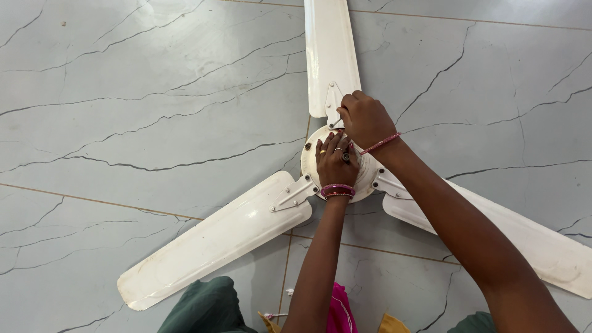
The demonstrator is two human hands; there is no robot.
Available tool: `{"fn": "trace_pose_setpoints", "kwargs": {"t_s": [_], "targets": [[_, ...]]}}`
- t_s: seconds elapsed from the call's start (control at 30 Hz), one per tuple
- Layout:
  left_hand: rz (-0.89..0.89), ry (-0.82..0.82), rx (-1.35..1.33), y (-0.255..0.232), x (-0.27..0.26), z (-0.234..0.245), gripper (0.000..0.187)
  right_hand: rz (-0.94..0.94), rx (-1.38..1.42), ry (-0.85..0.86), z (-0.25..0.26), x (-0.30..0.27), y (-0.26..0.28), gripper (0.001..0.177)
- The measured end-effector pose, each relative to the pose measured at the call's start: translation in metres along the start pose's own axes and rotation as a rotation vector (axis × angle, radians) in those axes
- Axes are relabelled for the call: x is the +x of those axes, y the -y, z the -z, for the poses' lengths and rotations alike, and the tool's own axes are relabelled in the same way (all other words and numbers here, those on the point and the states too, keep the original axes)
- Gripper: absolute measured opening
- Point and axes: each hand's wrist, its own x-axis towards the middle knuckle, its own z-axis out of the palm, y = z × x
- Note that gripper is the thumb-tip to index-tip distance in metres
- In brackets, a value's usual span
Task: The person attaches fan blades to the central hub of a ceiling fan using a screwdriver. They tighten screws on each blade in sequence, securing the blades to the hub.
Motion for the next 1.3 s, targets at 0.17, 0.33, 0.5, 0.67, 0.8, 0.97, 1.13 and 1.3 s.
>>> {"fn": "trace_pose_setpoints", "kwargs": {"t_s": [0.17,0.33,0.5,0.67,0.8,0.97,1.13,1.3], "targets": [[0.001,0.001,-0.002,0.001,-0.001,-0.001,0.024,0.003,-0.025,0.025,-0.003,0.001,-0.001,0.016],[-0.012,0.002,0.017,0.003,-0.001,-0.003,0.023,0.009,-0.112,0.088,-0.010,0.003,0.000,0.015],[-0.009,0.001,0.012,0.004,-0.001,-0.004,0.023,0.090,-0.152,0.151,-0.007,0.011,0.001,0.024],[-0.012,-0.006,0.014,0.002,-0.001,-0.002,0.024,0.195,-0.105,0.220,0.001,0.015,0.005,0.032],[-0.030,-0.014,0.015,0.002,0.000,-0.002,0.023,0.319,-0.089,0.270,0.006,0.015,0.002,0.030],[-0.019,-0.017,0.010,0.004,-0.001,-0.003,0.022,0.254,-0.039,0.190,0.007,0.006,-0.002,0.028],[-0.009,-0.001,0.008,0.004,-0.001,-0.004,0.024,0.104,0.057,0.063,0.019,0.006,-0.002,0.010],[-0.030,-0.009,0.004,0.004,0.001,-0.002,0.026,-0.034,0.238,-0.011,0.019,-0.006,0.008,0.021]]}}
